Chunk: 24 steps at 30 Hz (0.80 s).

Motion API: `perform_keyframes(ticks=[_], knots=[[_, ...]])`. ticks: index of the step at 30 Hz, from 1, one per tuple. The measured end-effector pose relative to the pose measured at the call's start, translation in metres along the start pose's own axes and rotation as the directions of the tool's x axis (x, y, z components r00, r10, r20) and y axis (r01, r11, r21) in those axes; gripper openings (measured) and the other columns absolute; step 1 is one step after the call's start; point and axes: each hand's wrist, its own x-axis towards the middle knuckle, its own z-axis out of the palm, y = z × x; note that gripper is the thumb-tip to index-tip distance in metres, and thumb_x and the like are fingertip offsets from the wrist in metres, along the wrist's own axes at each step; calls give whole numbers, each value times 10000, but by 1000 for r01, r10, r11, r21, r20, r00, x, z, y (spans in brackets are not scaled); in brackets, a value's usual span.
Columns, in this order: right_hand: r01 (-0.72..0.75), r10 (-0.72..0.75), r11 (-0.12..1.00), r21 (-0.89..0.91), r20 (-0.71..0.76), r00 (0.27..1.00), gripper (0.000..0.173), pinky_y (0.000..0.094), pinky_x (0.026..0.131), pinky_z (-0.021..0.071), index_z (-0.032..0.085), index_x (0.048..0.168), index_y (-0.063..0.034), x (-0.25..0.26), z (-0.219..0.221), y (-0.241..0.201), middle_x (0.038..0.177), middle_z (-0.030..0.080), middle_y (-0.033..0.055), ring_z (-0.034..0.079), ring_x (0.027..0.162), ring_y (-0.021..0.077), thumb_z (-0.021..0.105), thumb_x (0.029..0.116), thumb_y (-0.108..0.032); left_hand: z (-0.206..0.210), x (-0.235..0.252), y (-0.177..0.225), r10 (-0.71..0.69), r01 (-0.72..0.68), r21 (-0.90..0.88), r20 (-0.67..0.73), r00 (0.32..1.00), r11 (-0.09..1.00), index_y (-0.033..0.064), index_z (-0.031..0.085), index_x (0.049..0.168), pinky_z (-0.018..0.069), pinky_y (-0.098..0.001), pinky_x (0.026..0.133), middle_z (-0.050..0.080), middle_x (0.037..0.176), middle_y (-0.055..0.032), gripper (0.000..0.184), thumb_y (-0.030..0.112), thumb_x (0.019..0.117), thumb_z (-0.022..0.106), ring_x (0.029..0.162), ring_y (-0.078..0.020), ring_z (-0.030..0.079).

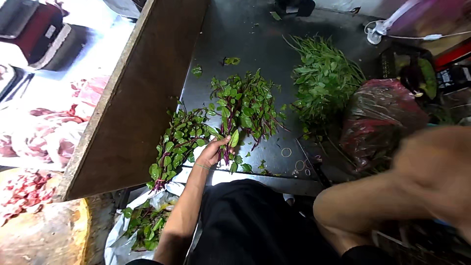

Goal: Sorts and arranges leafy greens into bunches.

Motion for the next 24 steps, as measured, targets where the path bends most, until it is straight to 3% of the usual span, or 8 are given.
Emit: perform_keyframes(ticks=[2, 4, 6, 7, 10, 14, 18, 24], knots=[[40, -27, 998, 43, -274, 961, 183, 174, 500, 496, 704, 963, -194, 15, 22, 78, 694, 647, -90, 577, 552, -2, 594, 1020, -330, -8, 6, -5, -18, 15, -55, -48, 999, 998, 85, 571, 1203, 616, -337, 660, 700, 856, -92, 207, 235, 1067, 528, 699, -179, 694], [-329, 279, 942, -70, -383, 881, 215, 248, 449, 503, 716, 1122, -121, 11, 36, 161, 726, 667, 10, 566, 509, 87, 588, 1030, -269, -18, 11, -10, -48, 37, -105, -98, 994, 994, 82, 591, 1188, 615, -351, 635, 691, 838, -101, 247, 285, 1055, 553, 680, -192, 688], [-776, 678, 600, -194, -392, 622, 275, 474, 670, 585, 677, 1148, -44, -11, 51, 236, 923, 697, 162, 669, 722, 280, 592, 1041, -282, -23, 11, -13, -68, 54, -115, -118, 991, 992, 79, 587, 1202, 613, -351, 630, 685, 841, -109, 267, 296, 1048, 563, 677, -194, 684], [-873, 783, 459, -164, -390, 484, 325, 532, 776, 584, 683, 1143, 6, -22, 62, 269, 994, 709, 200, 696, 826, 323, 613, 1036, -292, -22, 10, -12, -64, 52, -105, -122, 990, 993, 73, 582, 1207, 612, -343, 628, 685, 841, -111, 266, 288, 1051, 558, 674, -189, 683], [-952, 881, 303, -36, -369, 295, 357, 427, 742, 588, 703, 1090, 33, -41, 100, 319, 946, 723, 161, 690, 774, 237, 619, 1035, -310, -18, 7, -9, -44, 35, -90, -103, 994, 995, 75, 546, 1233, 613, -337, 637, 682, 851, -113, 248, 255, 1062, 542, 680, -187, 685], [-955, 820, 294, -28, -507, 267, 266, 504, 851, 565, 669, 1143, 23, -46, 130, 333, 1003, 699, 192, 689, 901, 298, 671, 989, -194, -14, 9, -6, -31, 26, -77, -66, 997, 997, 74, 560, 1214, 611, -350, 654, 684, 864, -110, 245, 261, 1055, 555, 692, -190, 682], [-958, 748, 265, -107, -604, 275, 308, 529, 871, 553, 648, 1196, -6, -47, 132, 345, 985, 687, 183, 683, 911, 321, 682, 984, -226, -6, 12, -2, -29, 26, -49, -50, 998, 998, 69, 570, 1184, 610, -341, 651, 685, 865, -111, 229, 260, 1061, 543, 686, -185, 681], [-940, 742, 322, -113, -586, 325, 241, 500, 815, 570, 692, 1091, 4, -44, 120, 342, 940, 695, 167, 683, 861, 291, 746, 895, -125, 6, 6, 1, 17, -15, -25, 73, 997, 1000, 103, 561, 1228, 611, -329, 702, 704, 889, -81, 203, 206, 1059, 519, 738, -167, 693]])
